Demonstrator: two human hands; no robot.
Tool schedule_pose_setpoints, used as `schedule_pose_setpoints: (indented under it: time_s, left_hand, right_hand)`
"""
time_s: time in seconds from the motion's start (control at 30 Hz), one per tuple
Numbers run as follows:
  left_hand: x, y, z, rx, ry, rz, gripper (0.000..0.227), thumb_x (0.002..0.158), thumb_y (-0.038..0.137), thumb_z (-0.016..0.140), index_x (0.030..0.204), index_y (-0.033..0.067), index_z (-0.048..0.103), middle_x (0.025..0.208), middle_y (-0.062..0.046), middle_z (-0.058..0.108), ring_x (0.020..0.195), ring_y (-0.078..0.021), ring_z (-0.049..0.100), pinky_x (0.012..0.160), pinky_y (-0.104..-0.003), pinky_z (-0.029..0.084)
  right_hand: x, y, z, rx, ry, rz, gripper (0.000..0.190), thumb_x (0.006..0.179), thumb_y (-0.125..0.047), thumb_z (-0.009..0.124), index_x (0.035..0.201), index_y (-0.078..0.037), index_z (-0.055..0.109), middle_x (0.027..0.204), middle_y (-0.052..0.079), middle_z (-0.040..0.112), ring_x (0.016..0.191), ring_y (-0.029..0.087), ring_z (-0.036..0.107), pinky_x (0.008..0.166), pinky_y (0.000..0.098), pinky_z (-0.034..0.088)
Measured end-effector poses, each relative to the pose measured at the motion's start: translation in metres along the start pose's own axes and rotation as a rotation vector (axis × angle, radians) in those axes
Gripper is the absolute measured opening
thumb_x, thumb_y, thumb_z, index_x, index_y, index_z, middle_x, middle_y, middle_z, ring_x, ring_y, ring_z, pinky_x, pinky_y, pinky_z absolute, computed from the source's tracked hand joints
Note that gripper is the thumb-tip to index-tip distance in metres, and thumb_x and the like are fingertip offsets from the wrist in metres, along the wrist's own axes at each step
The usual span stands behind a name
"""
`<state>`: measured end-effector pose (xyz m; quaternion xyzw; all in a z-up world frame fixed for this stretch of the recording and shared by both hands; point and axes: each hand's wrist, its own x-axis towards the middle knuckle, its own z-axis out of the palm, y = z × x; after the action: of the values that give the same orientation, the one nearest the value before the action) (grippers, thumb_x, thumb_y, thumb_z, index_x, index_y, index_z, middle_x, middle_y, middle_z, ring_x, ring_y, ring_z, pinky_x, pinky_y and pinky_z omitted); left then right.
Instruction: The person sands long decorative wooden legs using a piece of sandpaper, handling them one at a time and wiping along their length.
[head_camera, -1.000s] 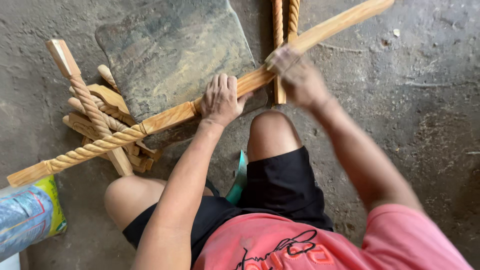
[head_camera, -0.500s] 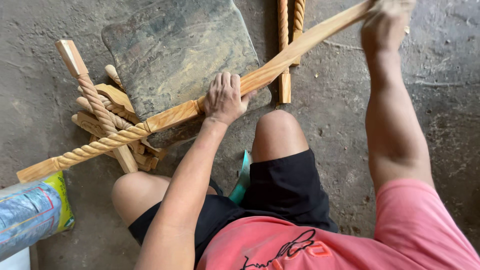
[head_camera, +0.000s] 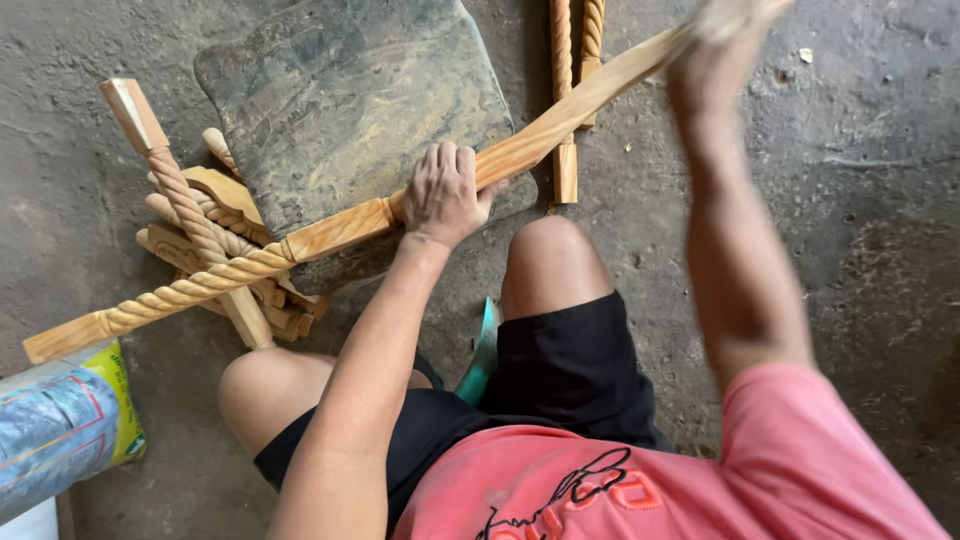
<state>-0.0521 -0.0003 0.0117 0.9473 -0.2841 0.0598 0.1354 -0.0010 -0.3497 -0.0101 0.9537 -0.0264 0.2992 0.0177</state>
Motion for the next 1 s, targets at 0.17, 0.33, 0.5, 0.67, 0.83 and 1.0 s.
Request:
schedule_pose_setpoints:
  time_s: [0.17,0.33,0.5,0.67,0.83,1.0]
  left_hand:
    - [0.005,-0.001,-0.005,-0.021,-0.011,0.003,0.06,0.086,0.06,0.077,0.097,0.0042,0.057,0.093,-0.013,0.055,0.089,-0.0282,0.056,0.077,-0.042,0.049]
    - [-0.004,-0.007,0.007,-0.053,0.028,0.001,0.058,0.085,0.057,0.079,0.099,0.0049,0.057,0.097,-0.013,0.057,0.093,-0.0293,0.057,0.081,-0.043,0.05]
    - [-0.005,-0.013,0.001,-0.038,-0.047,0.007,0.047,0.078,0.033,0.081,0.111,0.0104,0.057,0.111,-0.009,0.058,0.109,-0.0264,0.058,0.093,-0.041,0.051]
    - [-0.032,-0.038,-0.051,-0.092,-0.071,0.062,0.093,0.062,0.059,0.088,0.126,0.0016,0.051,0.112,-0.016,0.055,0.109,-0.03,0.054,0.092,-0.045,0.047]
    - [-0.105,-0.133,-0.072,0.062,-0.431,-0.178,0.1,0.071,0.067,0.087,0.134,-0.0003,0.047,0.123,-0.018,0.052,0.117,-0.0316,0.049,0.098,-0.047,0.044]
    - [-0.124,-0.133,-0.026,-0.114,-0.145,-0.179,0.067,0.085,0.055,0.085,0.121,0.004,0.061,0.116,-0.015,0.058,0.111,-0.0309,0.053,0.097,-0.046,0.046]
  right_hand:
    - [-0.036,0.009,0.0,0.204,-0.014,-0.32,0.028,0.112,0.0,0.037,0.105,-0.006,0.064,0.102,0.013,0.065,0.094,0.025,0.064,0.096,0.0446,0.055]
    - [-0.016,0.07,0.027,-0.025,-0.12,-0.027,0.027,0.112,0.001,0.04,0.101,-0.006,0.064,0.096,0.014,0.064,0.09,0.026,0.062,0.095,0.0428,0.055]
    - [-0.047,-0.129,-0.049,0.145,-0.688,-0.361,0.029,0.113,0.002,0.042,0.135,0.006,0.06,0.137,0.026,0.063,0.138,0.039,0.053,0.129,0.0485,0.036]
    - [-0.038,-0.132,-0.111,0.532,-0.49,-0.214,0.041,0.108,-0.001,0.037,0.144,0.003,0.057,0.152,0.024,0.054,0.144,0.033,0.051,0.124,0.0388,0.035]
    - [-0.028,-0.083,-0.134,0.169,-0.516,-0.178,0.04,0.115,-0.008,0.037,0.143,0.015,0.052,0.148,0.033,0.052,0.139,0.041,0.048,0.118,0.044,0.036]
    - [-0.037,-0.12,-0.121,-0.009,-0.626,-0.274,0.027,0.109,0.004,0.04,0.118,0.006,0.065,0.127,0.024,0.065,0.129,0.039,0.058,0.127,0.0499,0.04]
